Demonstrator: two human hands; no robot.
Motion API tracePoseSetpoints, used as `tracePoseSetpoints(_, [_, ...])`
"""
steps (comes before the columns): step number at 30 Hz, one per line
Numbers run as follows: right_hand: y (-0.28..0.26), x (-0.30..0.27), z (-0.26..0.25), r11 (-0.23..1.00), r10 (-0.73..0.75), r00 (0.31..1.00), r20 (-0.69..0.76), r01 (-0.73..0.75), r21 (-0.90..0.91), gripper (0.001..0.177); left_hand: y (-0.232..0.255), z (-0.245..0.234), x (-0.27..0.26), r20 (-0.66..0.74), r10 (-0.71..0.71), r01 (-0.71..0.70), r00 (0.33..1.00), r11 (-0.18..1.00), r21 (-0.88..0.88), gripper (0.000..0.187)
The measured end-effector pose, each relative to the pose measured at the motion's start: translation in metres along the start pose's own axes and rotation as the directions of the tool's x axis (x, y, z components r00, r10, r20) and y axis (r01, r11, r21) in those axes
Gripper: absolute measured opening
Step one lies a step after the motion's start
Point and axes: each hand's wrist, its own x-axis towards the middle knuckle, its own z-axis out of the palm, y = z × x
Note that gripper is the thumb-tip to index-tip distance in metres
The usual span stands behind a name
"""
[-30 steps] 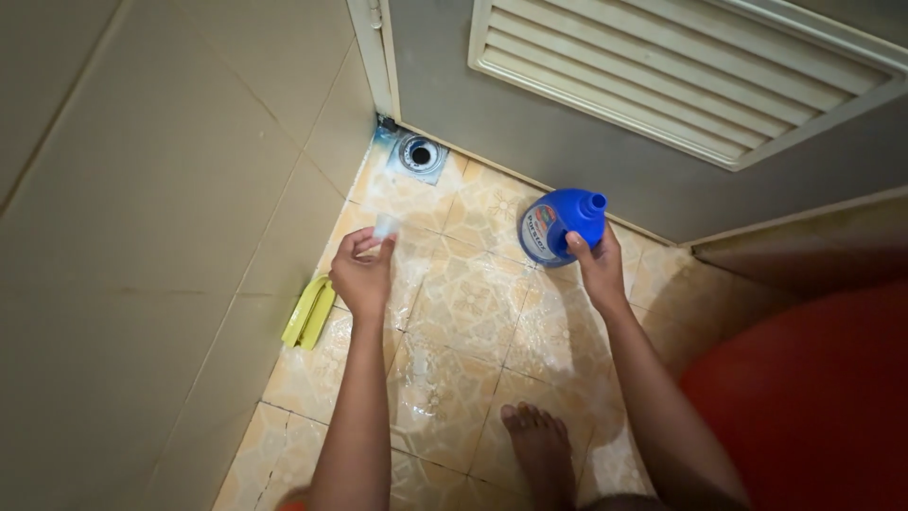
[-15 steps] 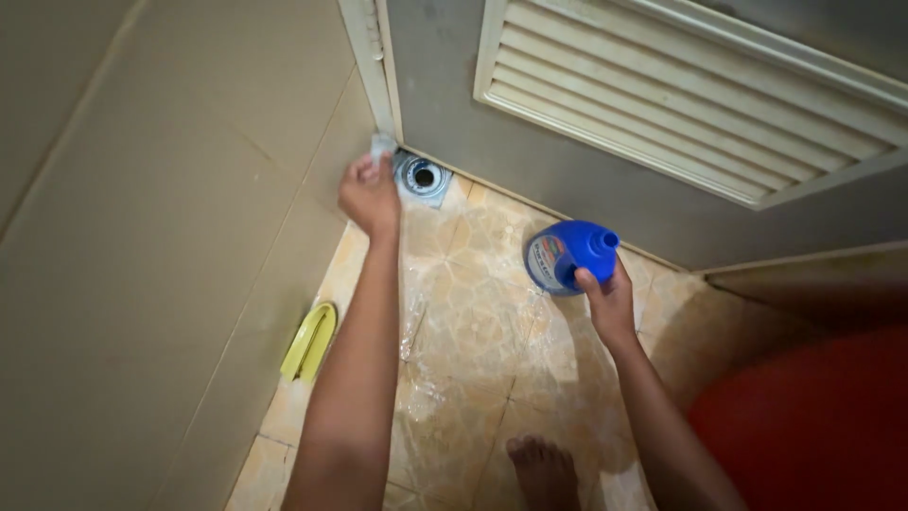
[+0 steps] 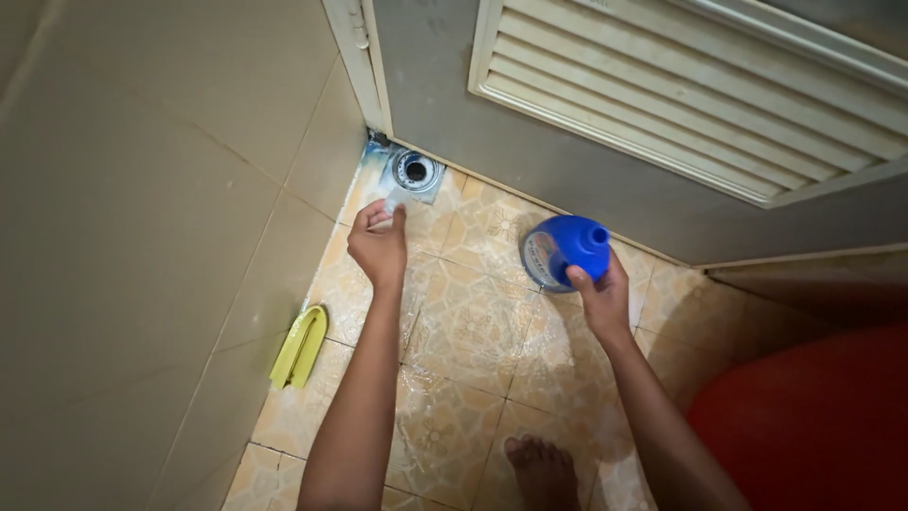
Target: Scrubbing bathroom floor tiles and cleaning the floor drain area using a brush, sponge, and cleaning solution.
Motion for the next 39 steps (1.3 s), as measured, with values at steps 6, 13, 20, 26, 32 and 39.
tracePoseSetpoints(6, [-0.022,0.006,0.022,0.996,0.038,0.997,0.060,-0.033,-0.084,0.064,0.046,-0.025,0.000,0.297,0.052,-0.031,0.954,0.997,-0.073,0.030])
tracePoseSetpoints(13, [-0.066,0.003,0.054,0.918,0.169,0.963,0.211,-0.076,-0.390,0.052,0.111,-0.057,-0.020,0.528,0.227,-0.192,0.818,0.974,-0.120,0.032])
tracePoseSetpoints(20, [-0.099,-0.007,0.071,0.885,0.147,0.937,0.316,0.018,-0.465,0.052,0.172,-0.078,-0.045,0.579,0.382,-0.402,0.720,0.910,-0.100,0.029])
tracePoseSetpoints(26, [-0.107,-0.011,0.074,0.881,0.171,0.931,0.323,0.002,-0.474,0.051,0.193,-0.094,-0.051,0.661,0.371,-0.535,0.652,0.843,0.054,0.029])
tracePoseSetpoints(32, [-0.106,-0.013,0.076,0.877,0.168,0.925,0.340,0.018,-0.481,0.048,0.188,-0.093,-0.059,0.710,0.387,-0.619,0.588,0.781,0.087,0.030])
tracePoseSetpoints(39, [-0.092,-0.012,0.072,0.892,0.100,0.950,0.295,0.046,-0.450,0.050,0.184,-0.089,-0.065,0.705,0.409,-0.613,0.579,0.789,0.046,0.033])
